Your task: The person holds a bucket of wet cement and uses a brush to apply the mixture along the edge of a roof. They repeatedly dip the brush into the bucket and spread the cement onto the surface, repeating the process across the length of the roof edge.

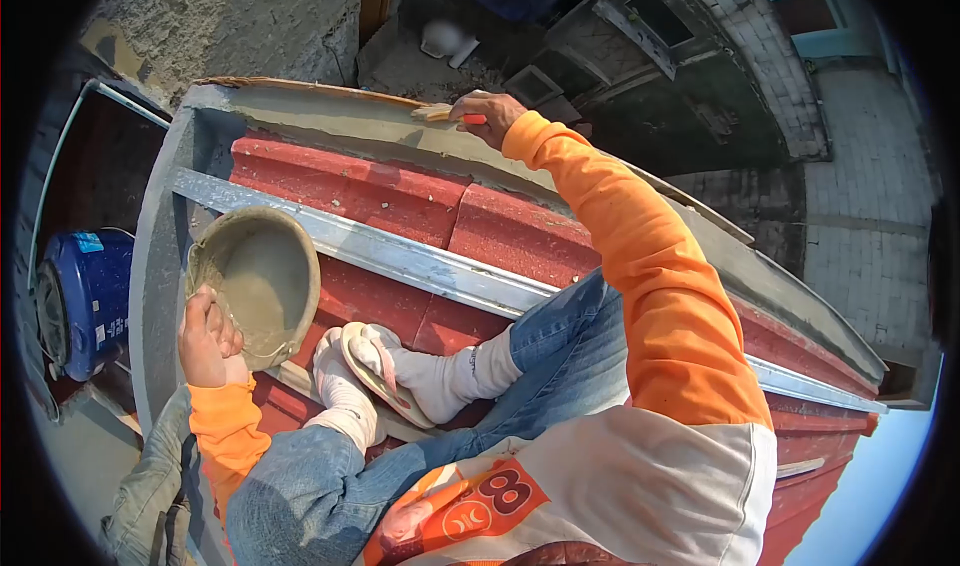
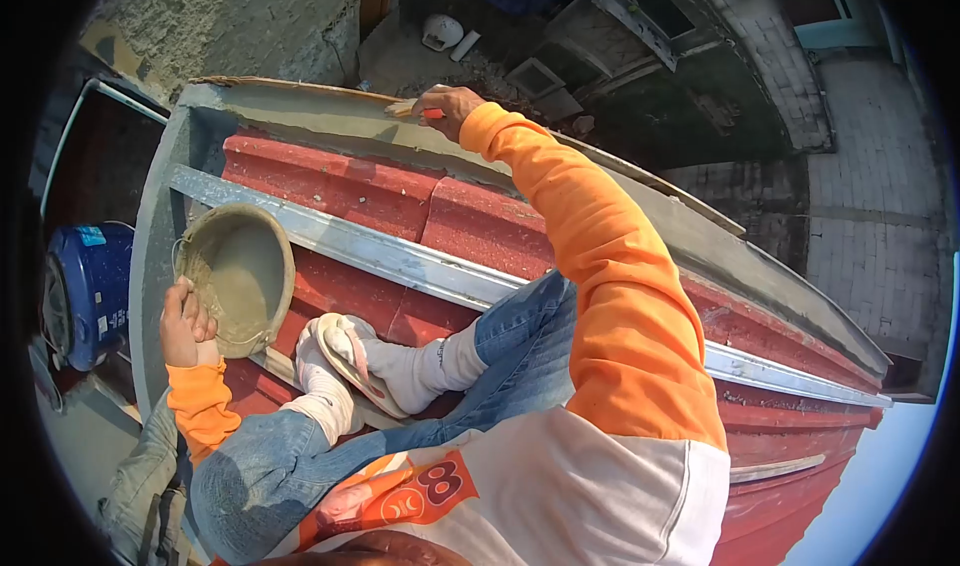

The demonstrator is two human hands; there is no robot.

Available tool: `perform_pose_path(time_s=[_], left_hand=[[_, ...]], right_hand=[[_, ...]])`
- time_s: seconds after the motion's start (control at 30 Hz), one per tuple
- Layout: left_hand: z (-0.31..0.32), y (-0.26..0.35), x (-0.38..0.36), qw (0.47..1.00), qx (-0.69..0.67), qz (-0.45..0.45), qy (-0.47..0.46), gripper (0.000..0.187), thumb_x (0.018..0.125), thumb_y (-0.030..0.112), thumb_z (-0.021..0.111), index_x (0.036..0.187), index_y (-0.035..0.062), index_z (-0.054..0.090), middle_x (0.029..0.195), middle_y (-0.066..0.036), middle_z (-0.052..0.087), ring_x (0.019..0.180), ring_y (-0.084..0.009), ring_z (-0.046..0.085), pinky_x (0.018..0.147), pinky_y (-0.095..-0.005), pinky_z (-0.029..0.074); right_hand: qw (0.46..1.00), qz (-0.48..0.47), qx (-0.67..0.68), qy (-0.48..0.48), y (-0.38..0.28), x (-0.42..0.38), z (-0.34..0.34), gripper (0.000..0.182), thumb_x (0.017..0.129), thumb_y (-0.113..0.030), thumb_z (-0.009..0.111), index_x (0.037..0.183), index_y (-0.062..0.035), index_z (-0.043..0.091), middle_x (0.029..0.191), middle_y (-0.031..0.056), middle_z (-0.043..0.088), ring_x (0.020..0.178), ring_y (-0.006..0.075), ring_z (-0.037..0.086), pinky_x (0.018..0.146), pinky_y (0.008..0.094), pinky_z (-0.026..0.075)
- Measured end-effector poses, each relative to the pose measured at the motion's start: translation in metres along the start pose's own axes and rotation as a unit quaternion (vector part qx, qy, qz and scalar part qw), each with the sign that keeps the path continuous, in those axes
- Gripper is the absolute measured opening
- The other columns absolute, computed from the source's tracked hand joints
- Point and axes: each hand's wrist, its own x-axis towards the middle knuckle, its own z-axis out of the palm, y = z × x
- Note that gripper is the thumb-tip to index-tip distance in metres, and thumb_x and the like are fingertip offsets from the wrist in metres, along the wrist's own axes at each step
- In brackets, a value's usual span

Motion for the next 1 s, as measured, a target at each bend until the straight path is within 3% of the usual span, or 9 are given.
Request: perform_pose_path(time_s=[0.17, 0.3, 0.47, 0.57, 0.67, 0.77, 0.8, 0.9, 1.0], left_hand=[[-0.006, -0.006, 0.009, 1.000, -0.014, 0.002, -0.010, 0.019, 0.087, 0.025, 0.049, 0.077, 0.0091, 0.048, 0.046, 0.006, 0.027, 0.033, -0.0044, 0.025, 0.032, -0.0206, 0.021], [-0.001, -0.005, 0.009, 1.000, -0.009, 0.006, -0.001, 0.019, 0.089, 0.025, 0.047, 0.078, 0.0088, 0.048, 0.046, 0.007, 0.027, 0.033, -0.0037, 0.025, 0.032, -0.0199, 0.021], [-0.008, -0.008, 0.013, 1.000, -0.013, 0.012, -0.015, 0.018, 0.089, 0.023, 0.046, 0.079, 0.0084, 0.049, 0.046, 0.007, 0.027, 0.033, -0.0035, 0.025, 0.032, -0.0197, 0.021], [-0.006, -0.009, 0.011, 0.999, -0.013, 0.014, -0.028, 0.018, 0.089, 0.023, 0.046, 0.079, 0.0087, 0.049, 0.047, 0.006, 0.028, 0.033, -0.0036, 0.025, 0.032, -0.0196, 0.021], [0.001, -0.008, 0.005, 1.000, -0.009, 0.010, -0.021, 0.018, 0.088, 0.024, 0.047, 0.078, 0.0092, 0.048, 0.048, 0.006, 0.029, 0.033, -0.0038, 0.025, 0.032, -0.0197, 0.021], [0.002, -0.006, 0.001, 1.000, -0.008, 0.003, -0.014, 0.018, 0.088, 0.024, 0.048, 0.078, 0.0088, 0.048, 0.048, 0.006, 0.028, 0.033, -0.0042, 0.026, 0.032, -0.0200, 0.021], [0.001, -0.005, 0.003, 0.999, -0.014, 0.002, -0.030, 0.018, 0.087, 0.023, 0.049, 0.078, 0.0084, 0.048, 0.048, 0.006, 0.028, 0.033, -0.0044, 0.026, 0.032, -0.0203, 0.021], [0.008, 0.000, -0.003, 1.000, -0.012, 0.003, -0.025, 0.016, 0.087, 0.022, 0.049, 0.079, 0.0073, 0.049, 0.047, 0.006, 0.028, 0.033, -0.0046, 0.026, 0.033, -0.0205, 0.022], [0.009, 0.001, -0.007, 1.000, -0.006, 0.001, -0.013, 0.016, 0.086, 0.021, 0.050, 0.078, 0.0075, 0.049, 0.047, 0.006, 0.028, 0.033, -0.0049, 0.026, 0.034, -0.0206, 0.022]], right_hand=[[0.994, 0.010, -0.031, -0.105, 0.022, -0.069, -0.040, 0.017, 0.075, -0.007, 0.062, 0.091, -0.0077, 0.058, 0.095, 0.0114, 0.058, 0.088, 0.0312, 0.057, 0.076, 0.0373, 0.046], [0.979, 0.139, -0.060, -0.137, -0.008, -0.198, -0.133, 0.020, 0.072, 0.000, 0.062, 0.090, -0.0051, 0.056, 0.101, 0.0108, 0.057, 0.091, 0.0300, 0.056, 0.079, 0.0352, 0.047], [0.931, 0.335, -0.113, -0.086, -0.062, -0.296, -0.214, 0.008, 0.076, -0.003, 0.059, 0.083, -0.0052, 0.057, 0.086, 0.0115, 0.059, 0.079, 0.0305, 0.059, 0.072, 0.0343, 0.047], [0.917, 0.344, -0.190, -0.067, -0.064, -0.281, -0.223, 0.008, 0.077, -0.012, 0.057, 0.082, -0.0050, 0.057, 0.083, 0.0121, 0.059, 0.073, 0.0302, 0.058, 0.068, 0.0340, 0.047], [0.943, 0.312, -0.101, 0.063, -0.088, -0.188, -0.185, 0.014, 0.078, -0.017, 0.055, 0.081, -0.0034, 0.056, 0.074, 0.0102, 0.058, 0.066, 0.0230, 0.058, 0.062, 0.0308, 0.045], [0.938, 0.188, 0.238, 0.167, -0.120, -0.086, -0.093, 0.020, 0.086, -0.021, 0.053, 0.082, -0.0017, 0.053, 0.068, 0.0050, 0.059, 0.062, 0.0096, 0.059, 0.057, 0.0224, 0.048], [0.902, 0.172, 0.358, 0.168, -0.143, -0.052, -0.056, 0.020, 0.085, -0.022, 0.054, 0.082, -0.0022, 0.053, 0.070, 0.0067, 0.059, 0.061, 0.0123, 0.059, 0.055, 0.0251, 0.047], [0.946, -0.042, 0.271, 0.175, -0.196, 0.024, 0.059, 0.013, 0.082, -0.016, 0.056, 0.083, -0.0037, 0.052, 0.071, 0.0104, 0.055, 0.065, 0.0260, 0.057, 0.059, 0.0329, 0.046], [0.976, -0.073, 0.207, 0.006, -0.228, 0.050, 0.170, 0.014, 0.079, -0.018, 0.056, 0.081, -0.0046, 0.052, 0.074, 0.0132, 0.055, 0.068, 0.0320, 0.054, 0.060, 0.0379, 0.044]])
